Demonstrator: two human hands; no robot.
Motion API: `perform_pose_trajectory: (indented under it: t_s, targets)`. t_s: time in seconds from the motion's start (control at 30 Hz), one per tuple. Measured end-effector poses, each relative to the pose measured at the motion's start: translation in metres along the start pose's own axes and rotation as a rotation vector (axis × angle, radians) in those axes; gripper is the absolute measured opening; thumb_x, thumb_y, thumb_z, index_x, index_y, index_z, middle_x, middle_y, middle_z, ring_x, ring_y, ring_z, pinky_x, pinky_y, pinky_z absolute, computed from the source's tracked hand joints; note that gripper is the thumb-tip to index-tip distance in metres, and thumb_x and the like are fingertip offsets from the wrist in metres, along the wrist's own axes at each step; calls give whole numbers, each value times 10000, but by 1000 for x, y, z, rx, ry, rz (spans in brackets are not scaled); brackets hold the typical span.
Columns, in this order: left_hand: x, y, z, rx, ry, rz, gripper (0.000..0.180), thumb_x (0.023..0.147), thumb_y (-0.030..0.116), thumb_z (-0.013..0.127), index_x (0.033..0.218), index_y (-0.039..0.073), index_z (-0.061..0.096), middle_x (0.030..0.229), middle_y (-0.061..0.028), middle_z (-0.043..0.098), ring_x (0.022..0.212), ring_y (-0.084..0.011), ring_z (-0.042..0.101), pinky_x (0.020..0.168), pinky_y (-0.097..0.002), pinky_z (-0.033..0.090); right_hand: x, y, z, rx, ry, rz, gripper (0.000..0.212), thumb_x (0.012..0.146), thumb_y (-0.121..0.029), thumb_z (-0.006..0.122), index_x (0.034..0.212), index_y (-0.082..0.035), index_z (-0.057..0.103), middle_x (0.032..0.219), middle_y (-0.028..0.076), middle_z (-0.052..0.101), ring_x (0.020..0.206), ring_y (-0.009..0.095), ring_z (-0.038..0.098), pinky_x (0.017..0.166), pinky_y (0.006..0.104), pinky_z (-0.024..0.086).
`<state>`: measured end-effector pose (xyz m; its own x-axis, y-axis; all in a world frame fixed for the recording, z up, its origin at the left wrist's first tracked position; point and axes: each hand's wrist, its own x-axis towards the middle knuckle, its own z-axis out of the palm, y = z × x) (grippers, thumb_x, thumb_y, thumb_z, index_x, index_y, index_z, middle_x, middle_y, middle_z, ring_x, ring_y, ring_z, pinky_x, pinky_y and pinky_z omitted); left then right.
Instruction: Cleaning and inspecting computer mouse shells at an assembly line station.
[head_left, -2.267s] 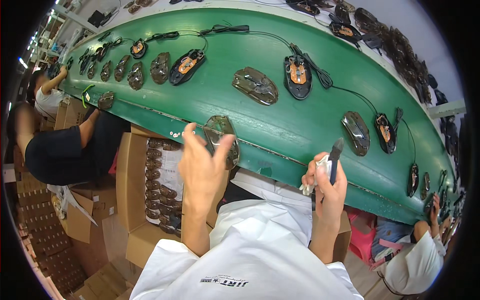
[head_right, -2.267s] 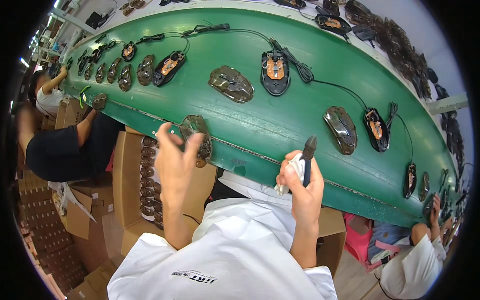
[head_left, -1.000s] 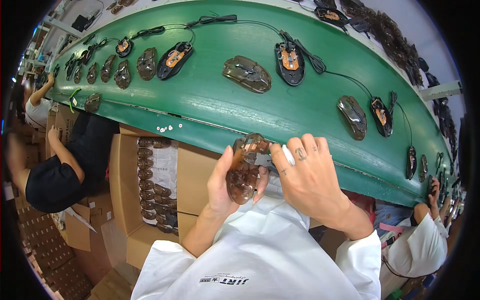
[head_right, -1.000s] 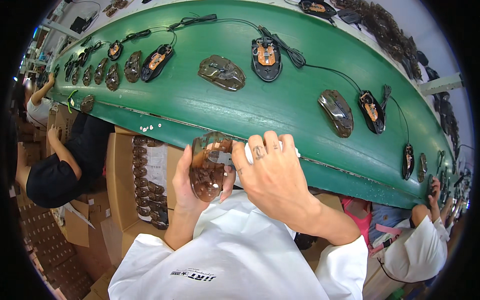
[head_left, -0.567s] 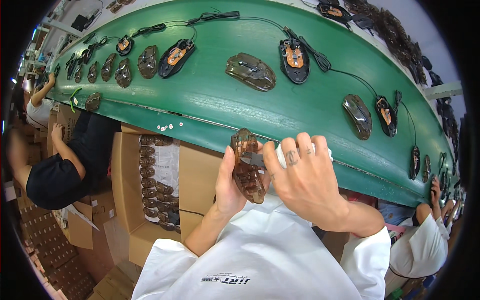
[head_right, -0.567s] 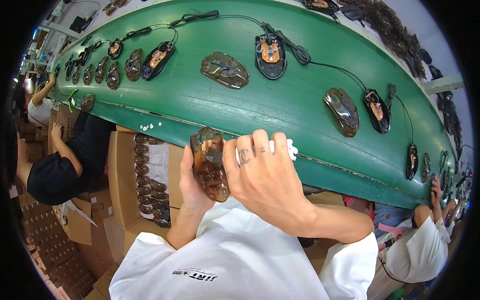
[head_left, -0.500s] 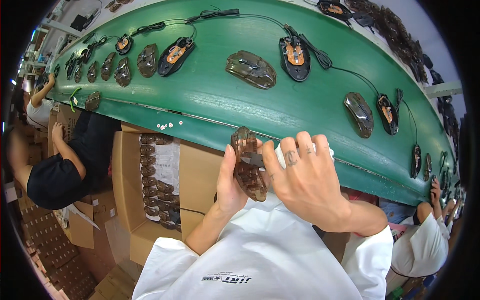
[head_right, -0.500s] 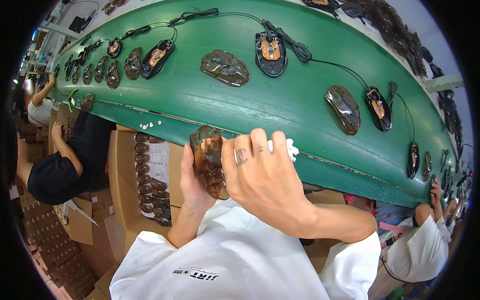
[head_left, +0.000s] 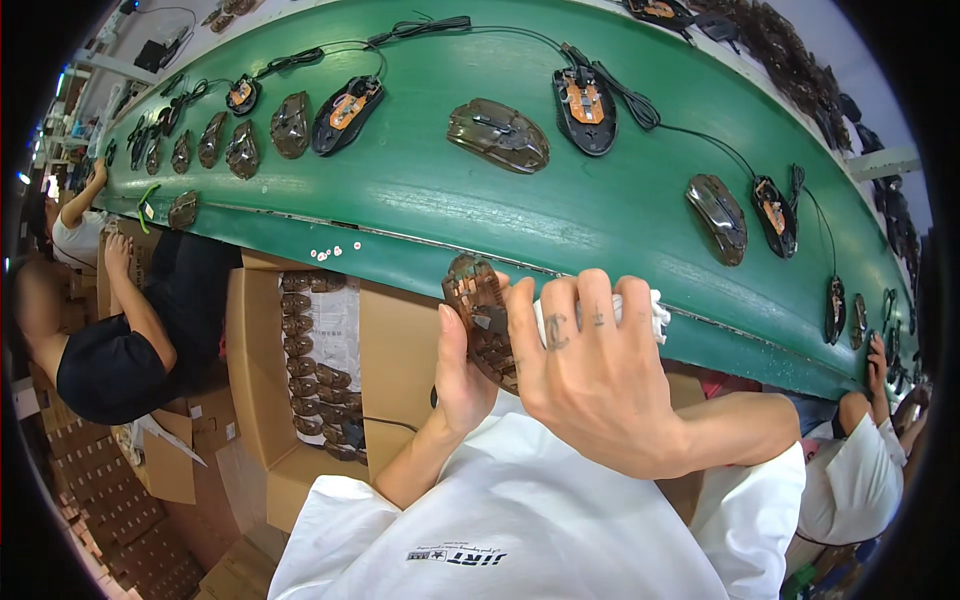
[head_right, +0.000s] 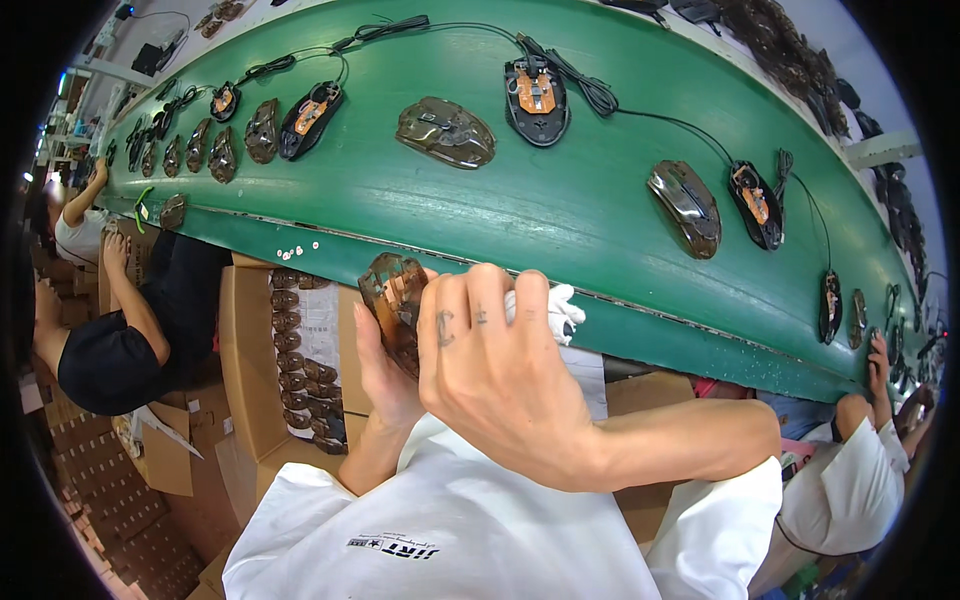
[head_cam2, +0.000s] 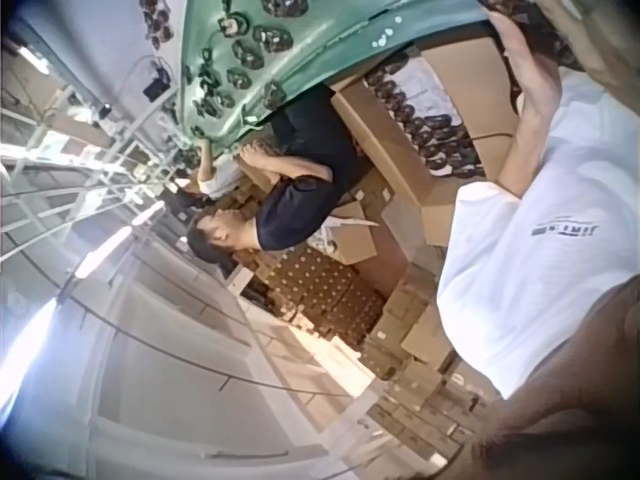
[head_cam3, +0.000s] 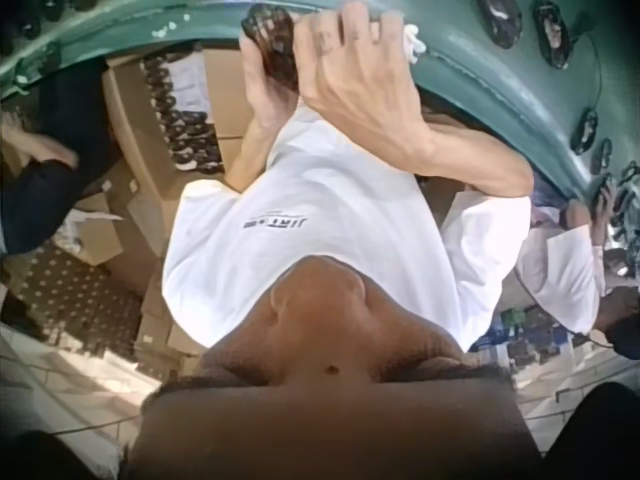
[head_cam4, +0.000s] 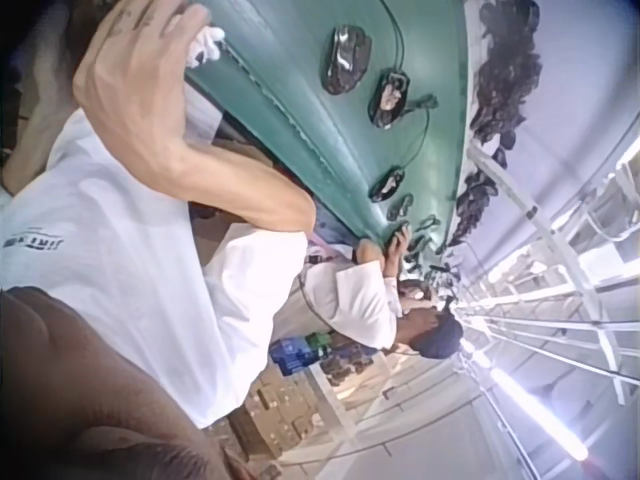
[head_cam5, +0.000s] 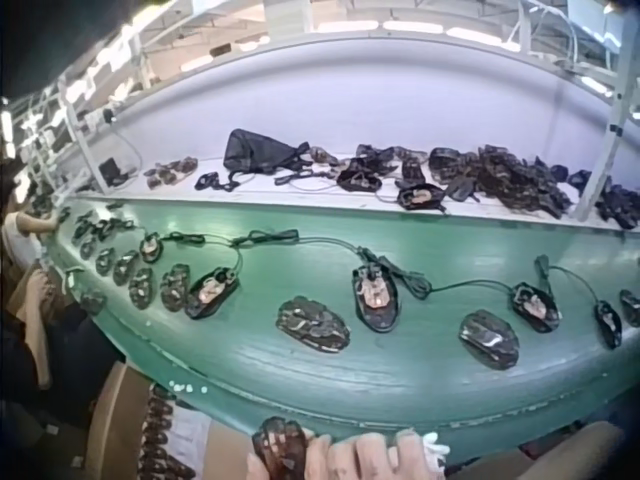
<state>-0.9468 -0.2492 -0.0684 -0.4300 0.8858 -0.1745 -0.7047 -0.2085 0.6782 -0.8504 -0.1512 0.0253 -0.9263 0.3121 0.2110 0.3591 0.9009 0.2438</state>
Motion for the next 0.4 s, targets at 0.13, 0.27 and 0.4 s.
perform_pose_trajectory:
  t_s: [0.13,0.27,0.4]
  targets:
    - [2,4,2,26,-26,23,611,1054,547,264,1365,77,501,1282,-37,600,1178,-143,556,1011,-321,427,4,3,-9,-6,-38,-36,319,715,-69,650,1009,50,624,813,159,483,733,249,363,689,378,341]
    - [4,8,3,4,-16,7,612,1054,549,261,1369,78,494,1287,-38,599,1184,-143,555,1015,-319,425,8,7,-13,14,-95,-63,319,720,-72,642,1011,57,622,811,162,489,729,248,361,696,380,343]
    - [4,11,2,32,-37,-3,621,1052,556,262,1373,77,490,1303,-45,594,1185,-150,556,1021,-321,423,9,9,-12,62,-124,-93,323,731,-79,637,1023,59,620,815,167,507,728,247,362,702,386,344]
